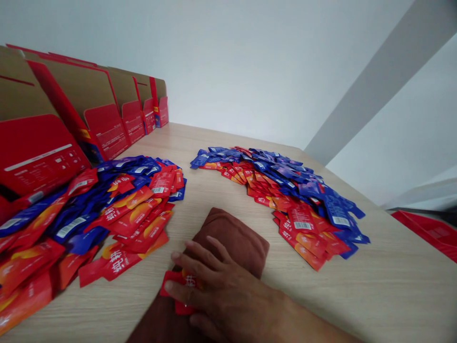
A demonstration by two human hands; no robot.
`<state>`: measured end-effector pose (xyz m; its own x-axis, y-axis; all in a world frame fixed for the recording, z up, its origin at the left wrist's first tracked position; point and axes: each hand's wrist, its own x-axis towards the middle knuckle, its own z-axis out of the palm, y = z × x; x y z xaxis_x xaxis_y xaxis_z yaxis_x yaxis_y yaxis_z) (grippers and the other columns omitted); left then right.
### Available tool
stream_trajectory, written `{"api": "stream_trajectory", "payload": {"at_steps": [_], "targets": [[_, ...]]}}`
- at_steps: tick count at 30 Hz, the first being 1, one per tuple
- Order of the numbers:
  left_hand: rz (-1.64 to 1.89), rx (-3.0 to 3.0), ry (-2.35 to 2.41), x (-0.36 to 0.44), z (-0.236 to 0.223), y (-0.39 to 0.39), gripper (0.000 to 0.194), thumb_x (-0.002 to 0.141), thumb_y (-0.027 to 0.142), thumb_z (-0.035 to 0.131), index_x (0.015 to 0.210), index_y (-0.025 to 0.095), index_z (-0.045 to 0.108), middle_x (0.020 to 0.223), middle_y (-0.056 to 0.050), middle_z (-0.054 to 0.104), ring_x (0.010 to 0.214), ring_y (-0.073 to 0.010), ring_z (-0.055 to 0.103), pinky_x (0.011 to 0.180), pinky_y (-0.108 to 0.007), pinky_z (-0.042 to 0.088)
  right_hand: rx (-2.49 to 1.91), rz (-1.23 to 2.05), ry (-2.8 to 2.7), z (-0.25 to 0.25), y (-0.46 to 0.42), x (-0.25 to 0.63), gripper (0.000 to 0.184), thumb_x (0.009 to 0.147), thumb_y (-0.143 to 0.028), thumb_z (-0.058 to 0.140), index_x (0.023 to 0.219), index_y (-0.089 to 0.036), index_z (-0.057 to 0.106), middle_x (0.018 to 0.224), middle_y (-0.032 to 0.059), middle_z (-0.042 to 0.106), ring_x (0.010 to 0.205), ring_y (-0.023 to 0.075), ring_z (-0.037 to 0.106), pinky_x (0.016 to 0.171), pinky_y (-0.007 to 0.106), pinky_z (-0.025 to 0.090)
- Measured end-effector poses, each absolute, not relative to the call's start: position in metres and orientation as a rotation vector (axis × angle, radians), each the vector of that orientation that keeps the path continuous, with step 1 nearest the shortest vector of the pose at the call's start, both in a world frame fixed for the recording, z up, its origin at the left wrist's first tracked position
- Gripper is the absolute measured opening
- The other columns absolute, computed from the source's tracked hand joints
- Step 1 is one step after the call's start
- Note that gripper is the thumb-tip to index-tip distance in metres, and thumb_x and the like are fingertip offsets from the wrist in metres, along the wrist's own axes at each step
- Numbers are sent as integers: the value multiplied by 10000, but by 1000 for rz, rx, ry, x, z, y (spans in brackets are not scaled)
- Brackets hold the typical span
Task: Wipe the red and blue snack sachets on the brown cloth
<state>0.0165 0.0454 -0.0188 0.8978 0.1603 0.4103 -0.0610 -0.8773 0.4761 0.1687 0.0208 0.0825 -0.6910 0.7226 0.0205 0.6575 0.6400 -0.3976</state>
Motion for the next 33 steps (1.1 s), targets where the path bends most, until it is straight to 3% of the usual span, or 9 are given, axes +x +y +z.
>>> {"api": "stream_trajectory", "payload": {"at_steps": [2, 4, 6, 9, 12, 18, 23, 29, 33], "targets": [[628, 2566, 142, 22, -32, 81, 265, 944, 146, 562, 1009, 309, 761, 924, -13, 673, 966, -215, 676, 896, -380, 585, -1142, 576, -2690, 82, 30, 180, 572, 1223, -526, 462, 1769, -363, 411, 1872, 5, 355, 1783, 253, 117, 1434, 623, 5], [648, 2568, 191, 33, -39, 116, 249, 784, 147, 648, 969, 284, 740, 912, -14, 666, 1023, -241, 663, 1023, -451, 570, -1244, 543, -2663, 80, 45, 195, 592, 1222, -509, 478, 1780, -327, 404, 1867, 26, 361, 1786, 260, 73, 1425, 635, -29], [676, 2579, 254, 55, -39, 144, 210, 620, 132, 653, 794, 247, 678, 894, -43, 643, 1100, -314, 676, 1127, -544, 519, -1411, 470, -2614, 76, 63, 213, 600, 1214, -429, 506, 1787, -288, 399, 1876, 77, 321, 1785, 305, 45, 1406, 699, -11], [704, 2618, 390, 112, -33, 161, 199, 650, 103, 645, 570, 219, 503, 922, -53, 618, 1200, -313, 682, 1042, -449, 541, -1663, 419, -2485, 68, 86, 239, 662, 1189, -389, 537, 1807, -237, 352, 1882, 144, 261, 1776, 365, 35, 1378, 769, 29], [556, 2669, 780, 168, -27, 154, 319, 537, -138, 531, 500, 174, 471, 837, -44, 620, 1070, -319, 728, 949, -450, 568, -1796, 441, -2332, 64, 94, 255, 803, 1136, -478, 634, 1801, -129, 348, 1858, 235, 269, 1758, 402, 152, 1396, 711, 182], [653, 2713, 322, 163, -11, 135, 367, 913, 7, 528, 818, 268, 768, 855, -17, 730, 922, -211, 695, 881, -330, 591, -1918, 183, -2201, 81, 77, 267, 587, 1082, -101, 506, 1666, -108, 567, 1561, 236, 705, 1388, 336, 744, 1197, 497, 579], [694, 2746, 79, 120, 13, 141, 285, 970, 126, 560, 877, 303, 763, 867, -5, 722, 890, -212, 662, 854, -334, 579, -1892, -59, -1943, 104, 64, 270, 616, 958, -30, 573, 1548, -166, 690, 1415, 195, 803, 1153, 335, 840, 1031, 468, 661], [673, 2894, 357, 62, 13, 136, 236, 789, 206, 580, 980, 160, 713, 773, -48, 614, 640, -215, 445, 635, -381, 490, -1258, 543, -1998, 93, 42, 204, 450, 1063, -78, 519, 1401, -216, 782, 1442, 93, 803, 1338, 220, 767, 1134, 357, 622], [716, 2943, 522, 16, -14, 105, 331, 891, 34, 489, 1112, 110, 723, 774, -21, 679, 714, -192, 564, 707, -318, 508, -1101, 492, -2450, 80, 25, 166, 420, 1197, -371, 579, 1570, -210, 687, 1811, 148, 450, 1695, 309, 405, 1389, 521, 341]]}}
